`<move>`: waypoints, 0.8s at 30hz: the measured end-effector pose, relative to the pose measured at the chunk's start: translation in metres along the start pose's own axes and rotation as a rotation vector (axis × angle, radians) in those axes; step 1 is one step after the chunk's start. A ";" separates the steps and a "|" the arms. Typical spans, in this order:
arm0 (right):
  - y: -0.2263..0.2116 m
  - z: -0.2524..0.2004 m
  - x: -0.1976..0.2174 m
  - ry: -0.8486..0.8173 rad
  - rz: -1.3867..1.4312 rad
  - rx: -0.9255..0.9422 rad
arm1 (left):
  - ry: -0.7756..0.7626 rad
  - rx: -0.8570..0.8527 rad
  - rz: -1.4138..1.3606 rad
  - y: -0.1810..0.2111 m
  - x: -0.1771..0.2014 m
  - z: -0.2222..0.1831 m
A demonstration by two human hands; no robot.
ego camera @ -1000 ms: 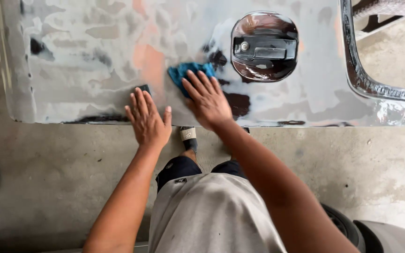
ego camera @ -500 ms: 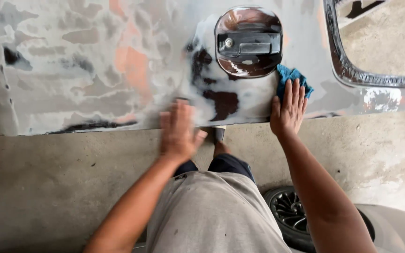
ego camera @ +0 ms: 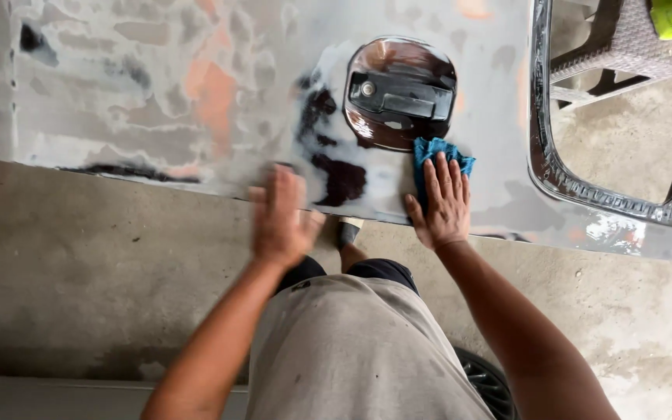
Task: The person scrubs a large, detached car bumper with a blue cloth and a dark sponge. They work along the edges and around the fuel filler door area, wiping away residue from the surface.
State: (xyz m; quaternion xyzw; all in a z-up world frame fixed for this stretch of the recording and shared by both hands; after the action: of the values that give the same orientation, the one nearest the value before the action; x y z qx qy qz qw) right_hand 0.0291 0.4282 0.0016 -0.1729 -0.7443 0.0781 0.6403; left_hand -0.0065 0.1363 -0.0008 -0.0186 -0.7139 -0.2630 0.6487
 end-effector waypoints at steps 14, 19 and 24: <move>-0.001 0.001 0.003 0.058 0.055 0.032 | -0.257 -0.178 0.051 0.084 -0.032 0.058; -0.005 -0.001 0.008 0.073 0.049 0.070 | -0.126 0.324 0.164 -0.002 0.001 0.101; -0.001 -0.001 0.003 0.006 0.009 0.020 | -0.165 -0.052 0.141 0.079 -0.026 0.065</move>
State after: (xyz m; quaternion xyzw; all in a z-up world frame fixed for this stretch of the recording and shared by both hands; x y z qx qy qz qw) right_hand 0.0294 0.4283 0.0044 -0.1700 -0.7408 0.0882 0.6438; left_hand -0.0324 0.2387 0.0014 -0.1075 -0.7547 -0.2326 0.6040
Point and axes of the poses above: each hand's wrist, its own z-axis towards the middle knuckle, its own x-axis out of the back of the hand, y = z × x, the point moved 10 cm from there along z, towards the middle knuckle, and after that the axes turned 2 degrees about z, right-handed, at the moved point
